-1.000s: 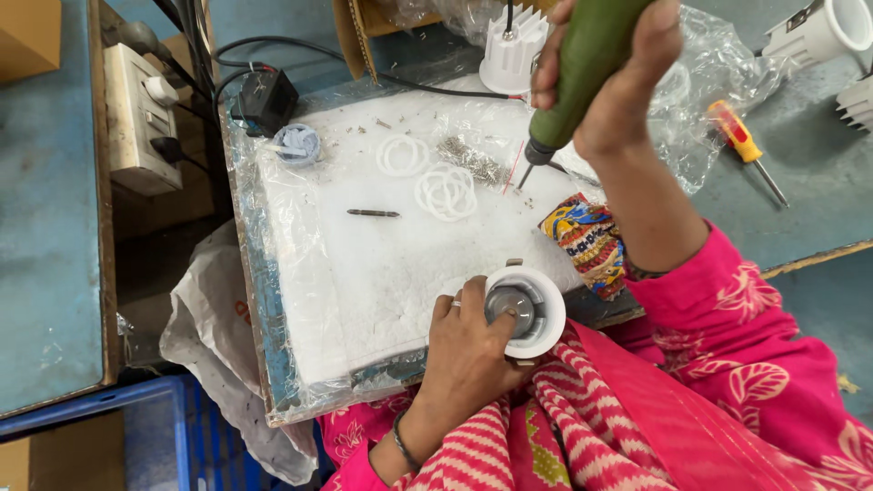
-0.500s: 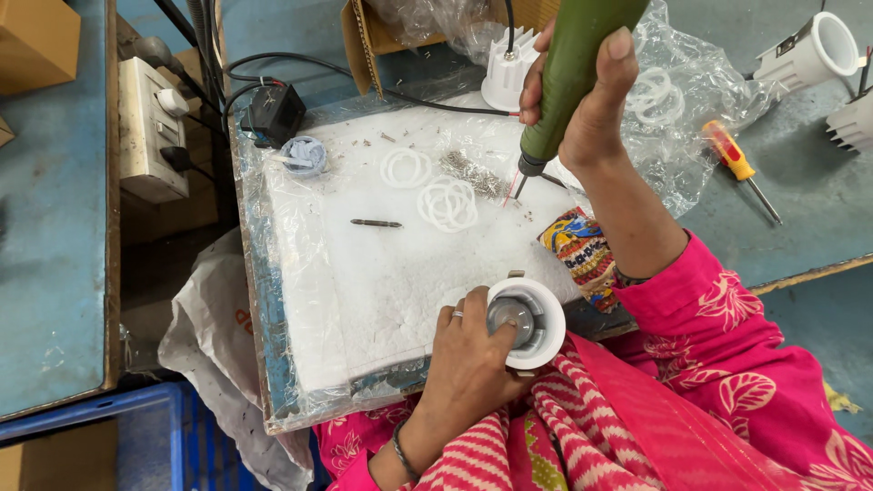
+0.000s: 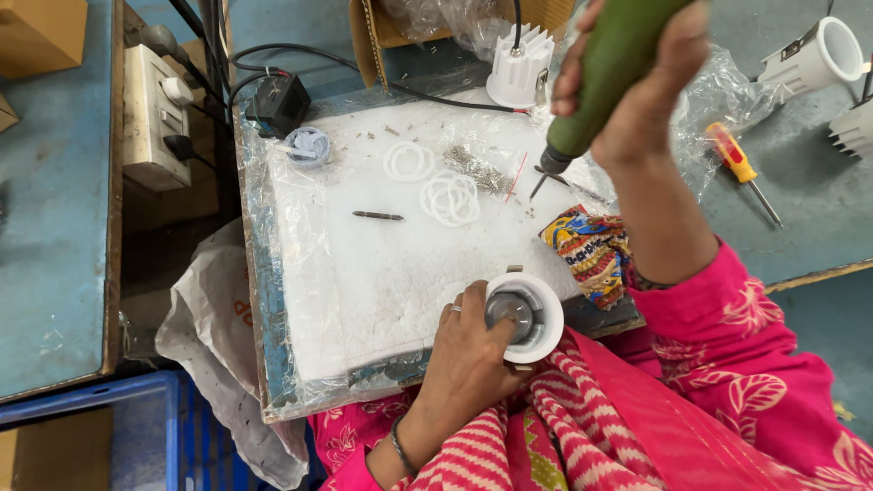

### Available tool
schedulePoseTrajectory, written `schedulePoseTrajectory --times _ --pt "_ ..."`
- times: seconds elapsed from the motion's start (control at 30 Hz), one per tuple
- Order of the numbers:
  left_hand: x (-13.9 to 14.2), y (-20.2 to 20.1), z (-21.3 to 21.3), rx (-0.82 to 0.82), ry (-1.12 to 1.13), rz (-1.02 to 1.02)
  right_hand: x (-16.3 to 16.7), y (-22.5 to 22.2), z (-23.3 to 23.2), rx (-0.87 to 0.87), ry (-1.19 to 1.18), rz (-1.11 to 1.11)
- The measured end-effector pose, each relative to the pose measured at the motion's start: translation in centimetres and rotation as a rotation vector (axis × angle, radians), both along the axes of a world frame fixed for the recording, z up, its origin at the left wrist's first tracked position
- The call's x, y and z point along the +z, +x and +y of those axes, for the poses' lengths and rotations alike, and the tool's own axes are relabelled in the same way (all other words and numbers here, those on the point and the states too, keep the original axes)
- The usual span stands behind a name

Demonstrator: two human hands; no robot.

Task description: The person assembles a round LED downlight fixture at a workbench. They hold the white lamp holder, use a green electric screwdriver to drive screws into it, insert the LED module, press a clear plastic lens into the holder, wipe the fixture with a patterned cloth, and fit a white rubber ring around the lens.

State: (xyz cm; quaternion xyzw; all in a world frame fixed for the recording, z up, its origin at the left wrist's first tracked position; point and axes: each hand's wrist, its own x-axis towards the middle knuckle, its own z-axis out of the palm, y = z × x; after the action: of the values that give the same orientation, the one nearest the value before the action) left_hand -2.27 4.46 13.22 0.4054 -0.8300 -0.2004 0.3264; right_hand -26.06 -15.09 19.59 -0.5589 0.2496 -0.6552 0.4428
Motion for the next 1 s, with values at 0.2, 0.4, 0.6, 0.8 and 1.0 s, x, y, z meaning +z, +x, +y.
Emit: schedulePoseTrajectory --times 0.2,0.4,0.6,0.8,1.0 --pt "0.3 0.1 0.0 -0.009 0.044 0.033 2.7 -6.5 4.0 0.156 -0.089 -0.017" --pt "-0.3 0.1 0.3 -0.005 0.032 0.041 1.2 -10.2 10.8 0.259 -0.16 -0.04" --pt "-0.8 0.3 0.3 -0.009 0.042 -0.012 1.0 -6.9 14.5 0.322 -0.268 -0.101" --pt "-1.3 0.7 0.9 -0.014 -0.005 0.059 1.4 -4.1 17.6 0.191 -0.18 -0.09" --pt "-1.6 0.7 0.9 0.002 0.065 0.088 2.3 -3.3 18.0 0.166 -0.092 0.032"
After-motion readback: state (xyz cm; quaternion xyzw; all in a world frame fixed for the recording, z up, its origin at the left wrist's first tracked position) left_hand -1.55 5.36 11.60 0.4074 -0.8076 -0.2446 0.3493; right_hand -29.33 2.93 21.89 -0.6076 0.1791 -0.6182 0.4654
